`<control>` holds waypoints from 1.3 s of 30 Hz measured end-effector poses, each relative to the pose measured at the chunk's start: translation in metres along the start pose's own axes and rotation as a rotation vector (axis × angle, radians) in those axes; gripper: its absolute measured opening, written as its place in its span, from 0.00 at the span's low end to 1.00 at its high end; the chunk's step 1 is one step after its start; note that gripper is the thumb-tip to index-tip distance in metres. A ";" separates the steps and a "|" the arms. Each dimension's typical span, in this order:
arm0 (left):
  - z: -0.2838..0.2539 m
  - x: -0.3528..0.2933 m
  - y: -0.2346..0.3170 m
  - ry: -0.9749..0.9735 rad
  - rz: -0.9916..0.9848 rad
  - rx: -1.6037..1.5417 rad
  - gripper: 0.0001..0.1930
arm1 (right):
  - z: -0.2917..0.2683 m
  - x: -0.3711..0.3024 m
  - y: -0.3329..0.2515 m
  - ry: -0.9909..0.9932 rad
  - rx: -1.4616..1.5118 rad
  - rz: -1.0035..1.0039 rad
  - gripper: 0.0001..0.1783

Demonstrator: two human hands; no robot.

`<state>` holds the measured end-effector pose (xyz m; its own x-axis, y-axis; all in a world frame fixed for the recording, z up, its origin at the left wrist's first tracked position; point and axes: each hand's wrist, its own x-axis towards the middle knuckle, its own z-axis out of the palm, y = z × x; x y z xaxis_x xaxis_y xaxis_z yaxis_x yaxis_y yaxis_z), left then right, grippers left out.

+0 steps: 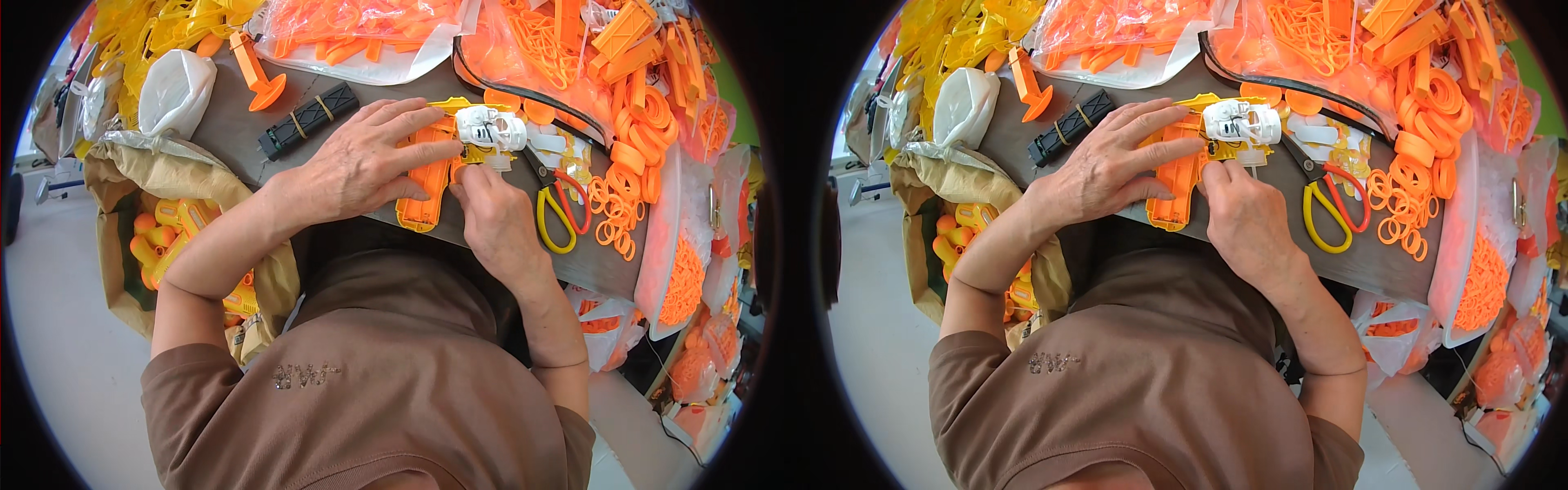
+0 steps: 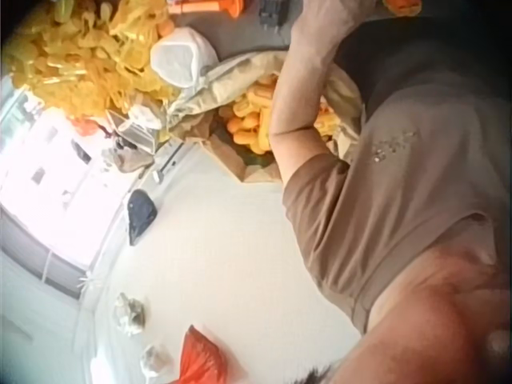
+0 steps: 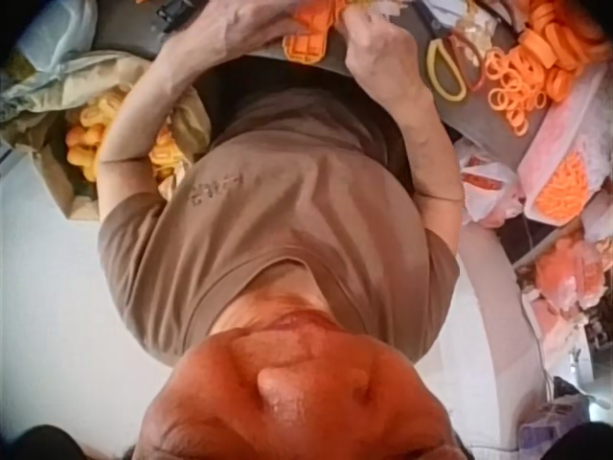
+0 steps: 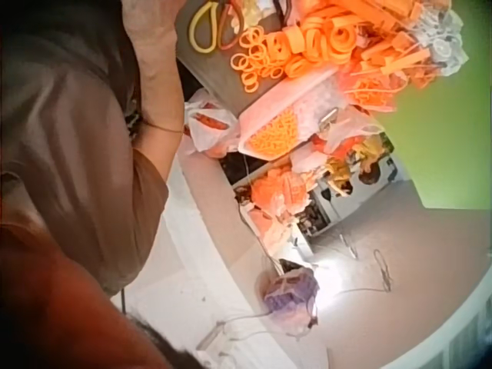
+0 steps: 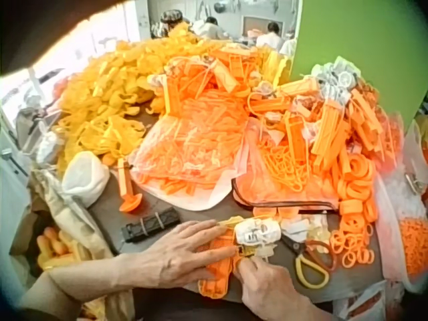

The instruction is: Assembling a yellow toy gun by putting together plastic components and applying stickers.

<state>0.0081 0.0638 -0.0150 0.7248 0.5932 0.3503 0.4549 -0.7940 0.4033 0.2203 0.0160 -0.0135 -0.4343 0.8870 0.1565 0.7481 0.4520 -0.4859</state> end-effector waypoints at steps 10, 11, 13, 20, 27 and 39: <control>-0.002 0.004 0.012 -0.059 0.010 0.134 0.22 | -0.007 0.009 0.005 -0.128 0.005 -0.076 0.06; -0.002 0.004 0.013 -0.068 0.007 0.135 0.22 | -0.007 0.009 0.004 -0.118 0.042 -0.063 0.06; -0.002 0.003 0.013 -0.061 0.011 0.133 0.22 | -0.004 0.006 0.002 -0.122 -0.034 -0.064 0.06; -0.016 -0.002 0.008 0.134 -0.003 0.100 0.25 | -0.009 0.001 -0.002 -0.107 0.008 -0.036 0.10; -0.055 -0.043 -0.014 0.088 -0.442 0.320 0.26 | -0.006 -0.024 -0.021 0.202 0.009 -0.088 0.24; -0.057 -0.031 -0.007 0.487 -0.693 -0.646 0.22 | 0.025 -0.023 -0.021 0.075 -0.106 -0.086 0.35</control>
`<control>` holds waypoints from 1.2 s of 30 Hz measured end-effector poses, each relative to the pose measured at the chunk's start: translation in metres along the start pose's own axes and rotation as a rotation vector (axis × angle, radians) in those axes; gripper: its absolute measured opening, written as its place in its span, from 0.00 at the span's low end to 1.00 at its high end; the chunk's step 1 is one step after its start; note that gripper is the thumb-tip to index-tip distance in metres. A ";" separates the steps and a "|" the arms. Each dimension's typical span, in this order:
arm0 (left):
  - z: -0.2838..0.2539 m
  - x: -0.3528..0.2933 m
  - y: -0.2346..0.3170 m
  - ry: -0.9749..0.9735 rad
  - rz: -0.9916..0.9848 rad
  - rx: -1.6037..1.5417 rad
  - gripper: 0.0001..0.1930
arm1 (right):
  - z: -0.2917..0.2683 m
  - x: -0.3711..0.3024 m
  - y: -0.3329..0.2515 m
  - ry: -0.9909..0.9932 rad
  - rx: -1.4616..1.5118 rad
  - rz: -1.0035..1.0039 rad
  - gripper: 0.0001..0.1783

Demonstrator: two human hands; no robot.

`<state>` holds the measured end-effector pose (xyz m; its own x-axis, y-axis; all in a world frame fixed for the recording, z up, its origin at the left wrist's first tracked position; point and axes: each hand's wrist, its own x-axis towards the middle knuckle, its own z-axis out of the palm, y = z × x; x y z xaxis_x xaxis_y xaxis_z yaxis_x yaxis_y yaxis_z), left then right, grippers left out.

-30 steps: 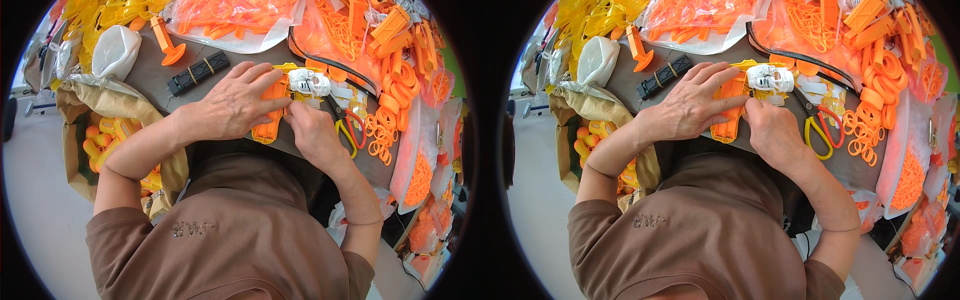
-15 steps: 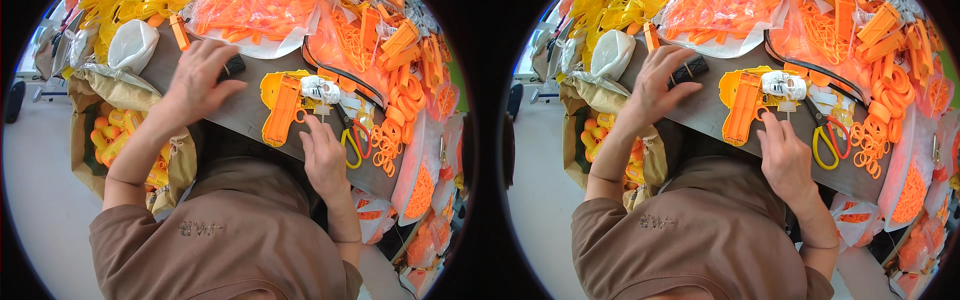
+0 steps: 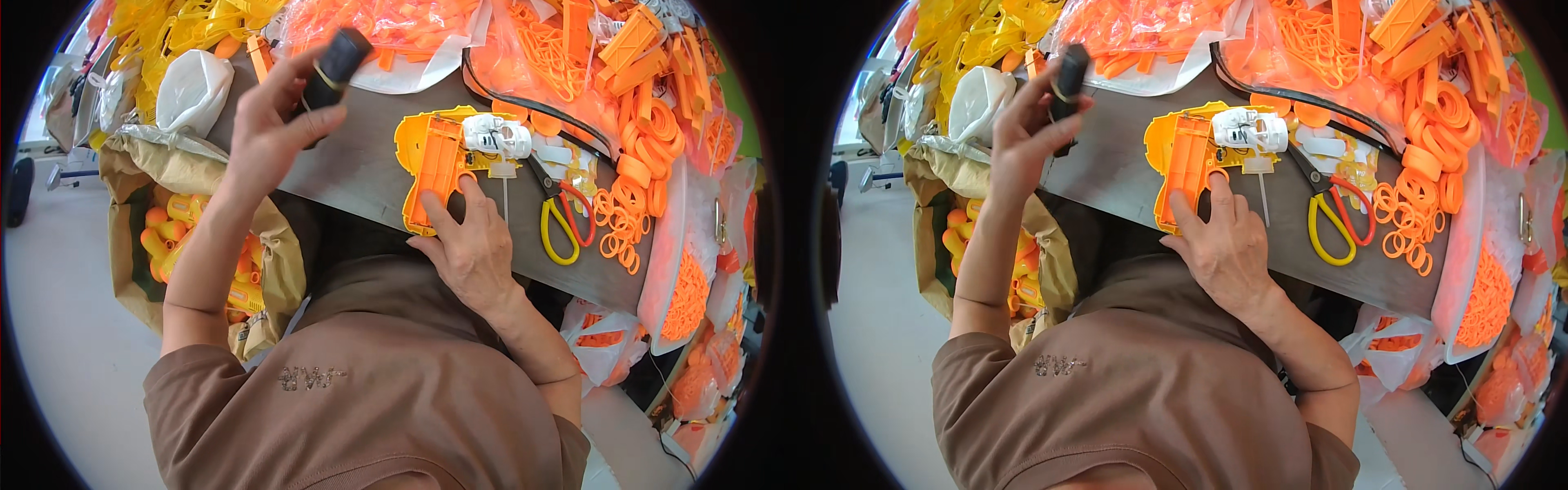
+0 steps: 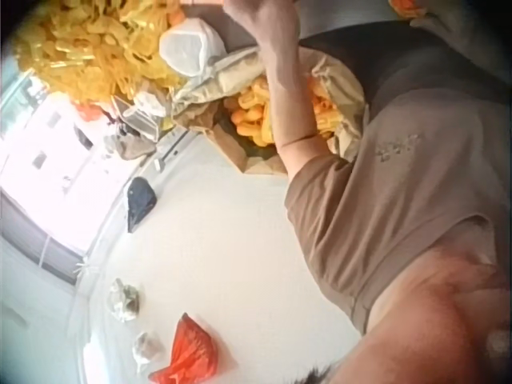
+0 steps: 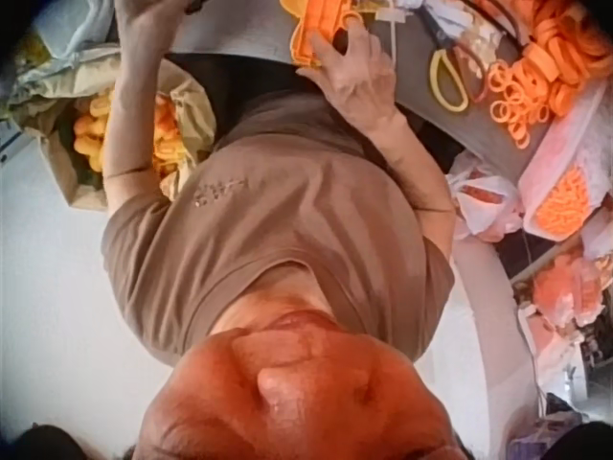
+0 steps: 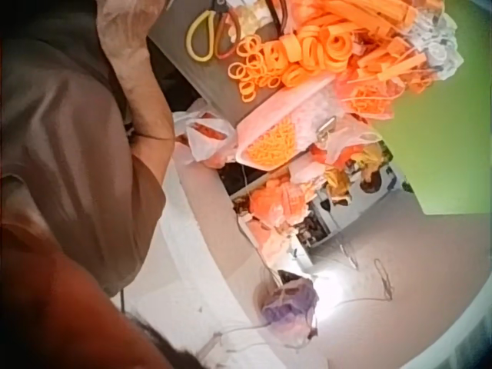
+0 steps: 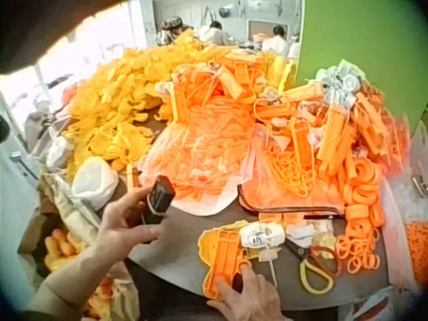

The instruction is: Assembling a yellow toy gun by putting together plastic components and applying stickers.

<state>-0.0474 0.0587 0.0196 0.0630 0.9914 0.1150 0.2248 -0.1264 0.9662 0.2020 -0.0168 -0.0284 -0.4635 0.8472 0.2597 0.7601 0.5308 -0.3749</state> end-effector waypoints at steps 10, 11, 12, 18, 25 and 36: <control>0.061 0.053 0.024 -0.185 -0.230 -0.570 0.13 | 0.003 0.000 0.010 0.056 -0.003 -0.133 0.30; 0.063 0.058 0.022 -0.219 -0.281 -0.603 0.12 | 0.003 0.000 0.010 0.058 -0.002 -0.131 0.30; 0.067 0.060 0.018 -0.223 -0.282 -0.601 0.12 | 0.003 0.000 0.010 0.064 -0.008 -0.129 0.29; 0.080 0.057 -0.008 -0.301 -0.116 -0.573 0.18 | 0.004 0.001 0.012 0.090 0.003 -0.121 0.28; 0.084 0.051 -0.015 -0.336 0.049 -0.437 0.22 | 0.005 0.002 0.014 0.108 0.028 -0.124 0.28; 0.083 0.038 -0.031 -0.330 0.338 -0.196 0.24 | 0.009 0.001 0.019 0.121 0.075 -0.148 0.28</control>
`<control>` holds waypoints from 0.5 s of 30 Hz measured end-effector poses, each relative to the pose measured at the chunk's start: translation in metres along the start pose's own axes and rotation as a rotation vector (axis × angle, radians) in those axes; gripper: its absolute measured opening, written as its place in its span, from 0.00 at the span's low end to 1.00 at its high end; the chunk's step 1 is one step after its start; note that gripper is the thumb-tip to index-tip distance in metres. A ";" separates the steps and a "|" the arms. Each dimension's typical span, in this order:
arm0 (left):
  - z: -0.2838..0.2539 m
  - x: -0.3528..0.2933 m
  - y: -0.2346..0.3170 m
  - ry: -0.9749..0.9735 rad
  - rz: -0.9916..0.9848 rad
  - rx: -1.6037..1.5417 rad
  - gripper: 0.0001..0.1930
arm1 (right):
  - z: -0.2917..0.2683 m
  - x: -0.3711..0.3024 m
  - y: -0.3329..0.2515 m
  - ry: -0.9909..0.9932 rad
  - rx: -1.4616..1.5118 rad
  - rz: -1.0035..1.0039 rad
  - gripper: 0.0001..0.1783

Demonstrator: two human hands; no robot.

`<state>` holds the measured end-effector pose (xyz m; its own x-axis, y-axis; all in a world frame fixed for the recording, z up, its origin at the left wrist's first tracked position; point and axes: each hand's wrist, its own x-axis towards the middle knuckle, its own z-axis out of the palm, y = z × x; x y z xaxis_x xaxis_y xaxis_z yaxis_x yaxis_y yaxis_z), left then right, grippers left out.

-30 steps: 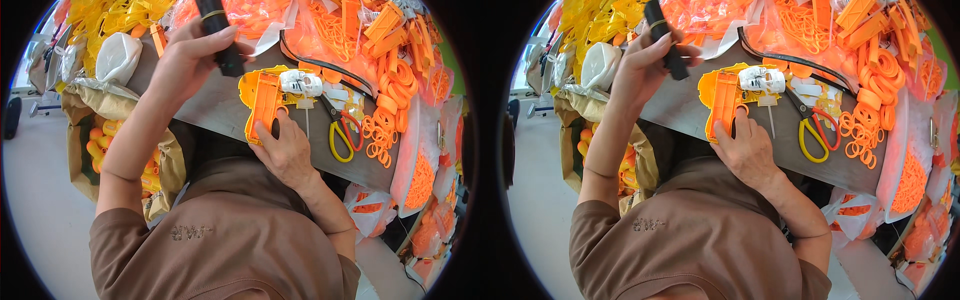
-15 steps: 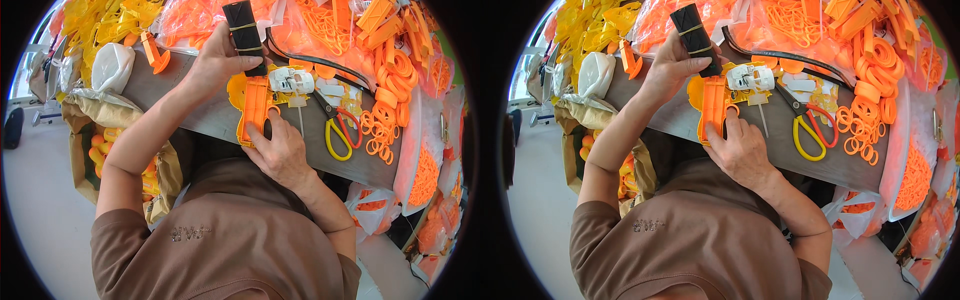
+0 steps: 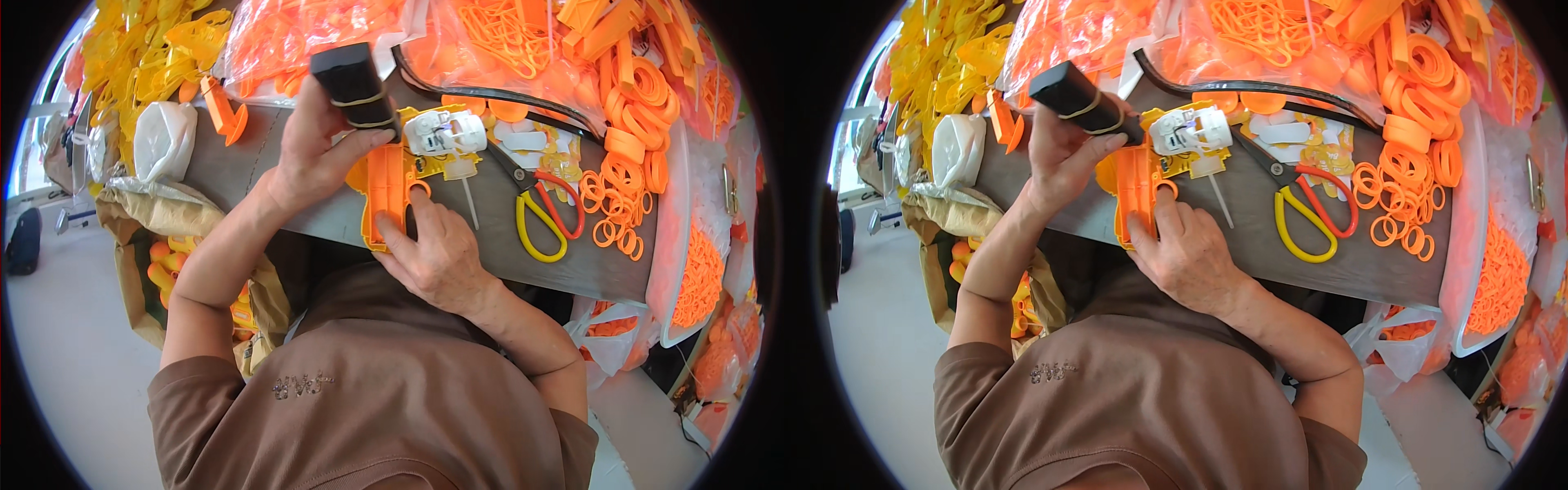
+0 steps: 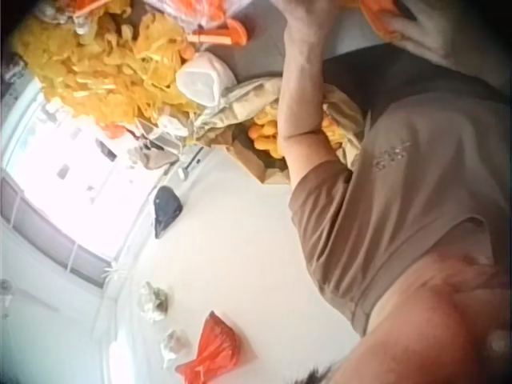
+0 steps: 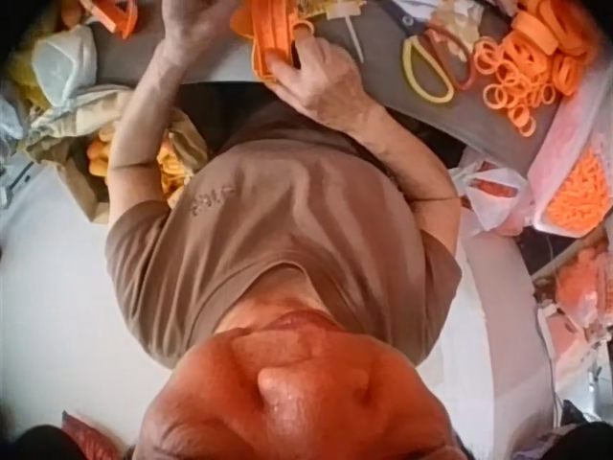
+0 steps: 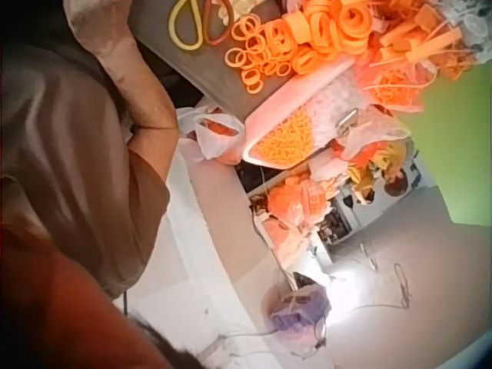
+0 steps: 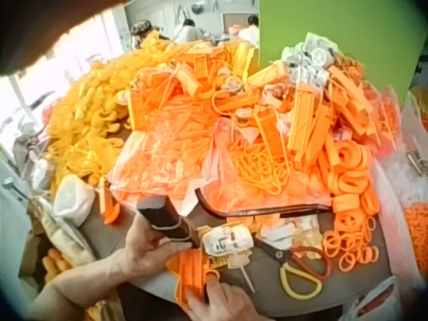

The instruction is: Assembling a yellow toy gun by putting together plastic components and applying stickers.

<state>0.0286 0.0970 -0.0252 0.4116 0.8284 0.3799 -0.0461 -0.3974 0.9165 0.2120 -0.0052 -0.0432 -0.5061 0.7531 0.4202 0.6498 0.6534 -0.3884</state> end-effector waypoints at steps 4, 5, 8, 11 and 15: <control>0.004 0.002 0.004 0.072 -0.003 -0.095 0.24 | 0.004 -0.002 0.000 0.047 -0.019 0.013 0.27; 0.005 0.002 0.006 0.107 -0.037 -0.086 0.25 | 0.006 -0.002 0.000 0.061 -0.024 0.003 0.26; 0.005 0.000 0.005 0.139 -0.051 -0.068 0.26 | 0.007 -0.004 0.001 0.083 -0.061 -0.004 0.24; 0.004 0.000 0.007 0.157 -0.088 -0.047 0.27 | 0.008 -0.005 0.002 0.116 -0.041 -0.017 0.21; 0.006 0.001 0.011 0.151 -0.080 -0.021 0.26 | 0.006 -0.005 0.005 0.127 -0.030 -0.041 0.20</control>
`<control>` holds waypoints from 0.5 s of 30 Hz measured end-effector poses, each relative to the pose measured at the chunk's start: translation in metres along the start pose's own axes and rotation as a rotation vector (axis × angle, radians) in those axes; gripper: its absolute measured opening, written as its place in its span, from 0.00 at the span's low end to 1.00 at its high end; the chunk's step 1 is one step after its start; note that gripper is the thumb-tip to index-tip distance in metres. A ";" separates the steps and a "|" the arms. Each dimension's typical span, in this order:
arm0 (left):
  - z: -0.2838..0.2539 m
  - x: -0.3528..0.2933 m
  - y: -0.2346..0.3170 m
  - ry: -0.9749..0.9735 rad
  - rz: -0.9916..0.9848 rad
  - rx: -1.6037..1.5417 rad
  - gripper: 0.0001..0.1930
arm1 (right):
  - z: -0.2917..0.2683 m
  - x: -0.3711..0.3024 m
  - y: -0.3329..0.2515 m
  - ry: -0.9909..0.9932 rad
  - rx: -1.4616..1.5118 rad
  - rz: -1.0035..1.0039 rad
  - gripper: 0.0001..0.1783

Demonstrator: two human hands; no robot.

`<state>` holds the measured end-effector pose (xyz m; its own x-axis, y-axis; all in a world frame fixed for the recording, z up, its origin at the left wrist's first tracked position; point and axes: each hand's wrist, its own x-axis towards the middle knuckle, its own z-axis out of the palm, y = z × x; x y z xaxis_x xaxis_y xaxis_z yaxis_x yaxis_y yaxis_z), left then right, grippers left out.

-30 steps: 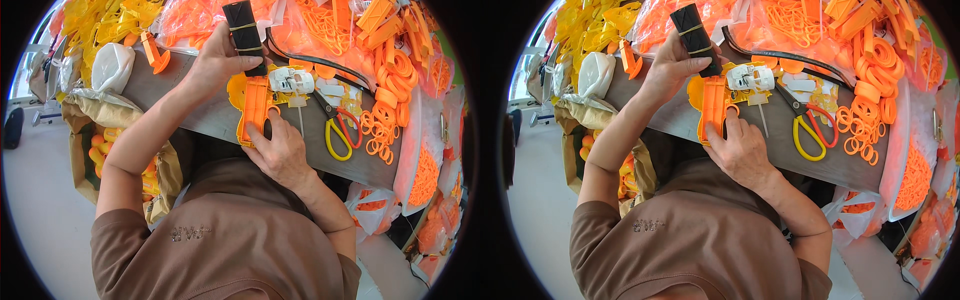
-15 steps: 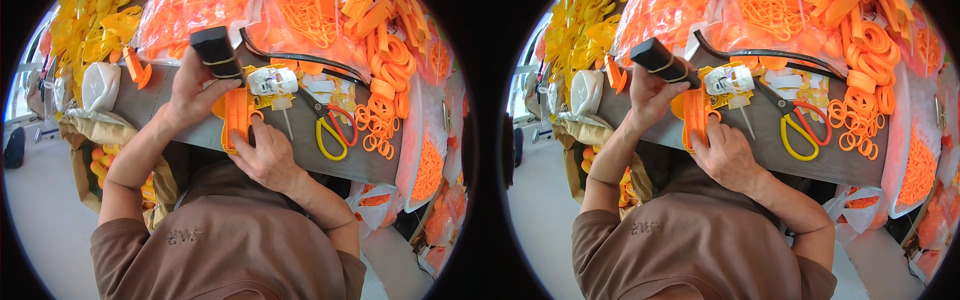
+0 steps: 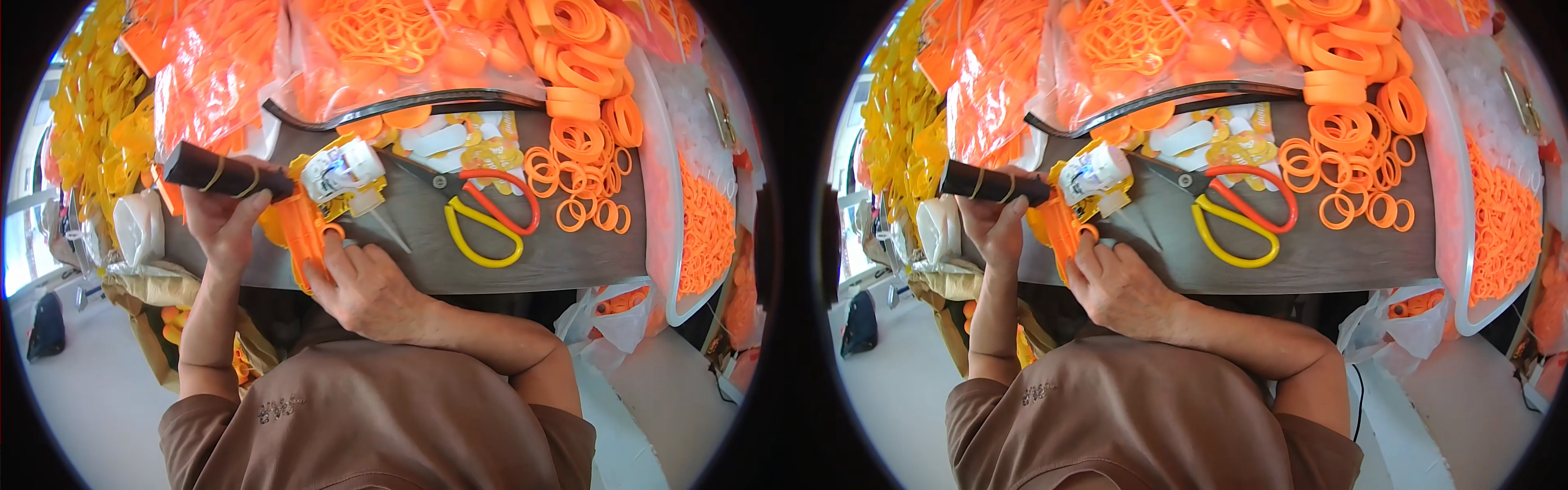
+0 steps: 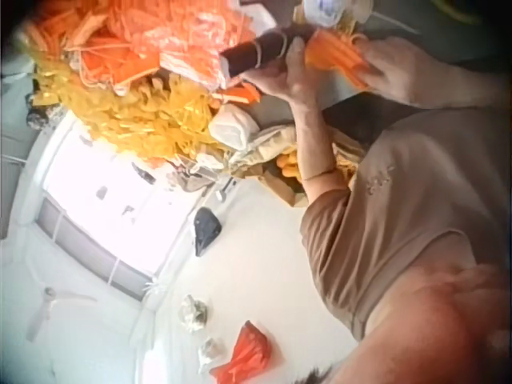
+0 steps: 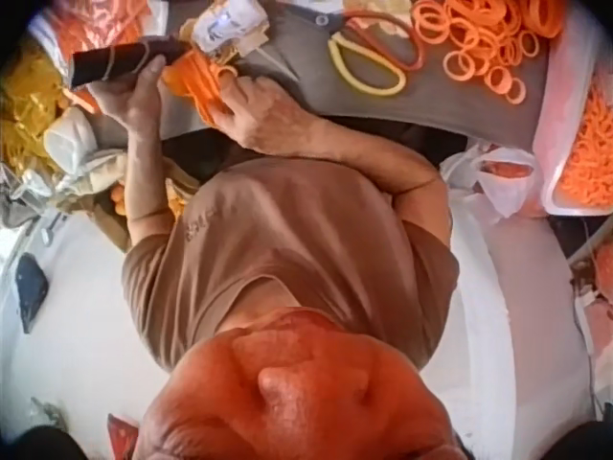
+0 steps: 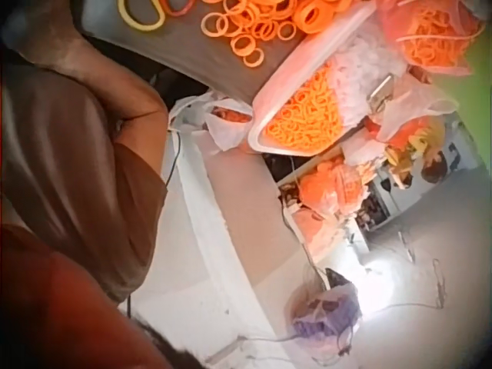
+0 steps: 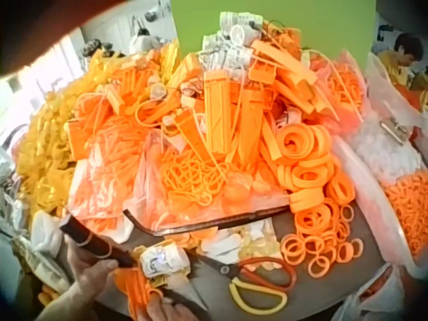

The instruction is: Assembling a yellow toy gun by putting together plastic components and applying stickers.

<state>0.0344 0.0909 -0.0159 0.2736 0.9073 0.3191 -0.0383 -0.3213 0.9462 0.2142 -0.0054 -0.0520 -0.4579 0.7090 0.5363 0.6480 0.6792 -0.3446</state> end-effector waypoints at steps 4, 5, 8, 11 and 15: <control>-0.002 -0.003 0.000 0.042 -0.011 0.064 0.26 | 0.000 -0.002 -0.001 -0.010 -0.002 0.007 0.19; 0.000 -0.002 0.000 0.034 -0.011 0.063 0.26 | 0.000 -0.002 0.001 -0.006 -0.004 0.013 0.19; 0.002 0.000 0.003 0.034 -0.017 0.039 0.26 | 0.001 -0.003 0.001 0.011 0.026 0.004 0.18; -0.001 0.003 0.007 0.064 -0.050 0.005 0.23 | 0.002 -0.002 0.001 0.012 -0.003 0.005 0.18; -0.026 0.001 0.036 0.308 -0.234 -0.240 0.17 | -0.001 -0.001 0.000 -0.004 0.025 0.023 0.18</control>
<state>0.0079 0.0871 0.0200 0.0045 0.9981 0.0614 -0.2406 -0.0585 0.9689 0.2147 -0.0062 -0.0514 -0.4455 0.7251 0.5251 0.6429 0.6673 -0.3761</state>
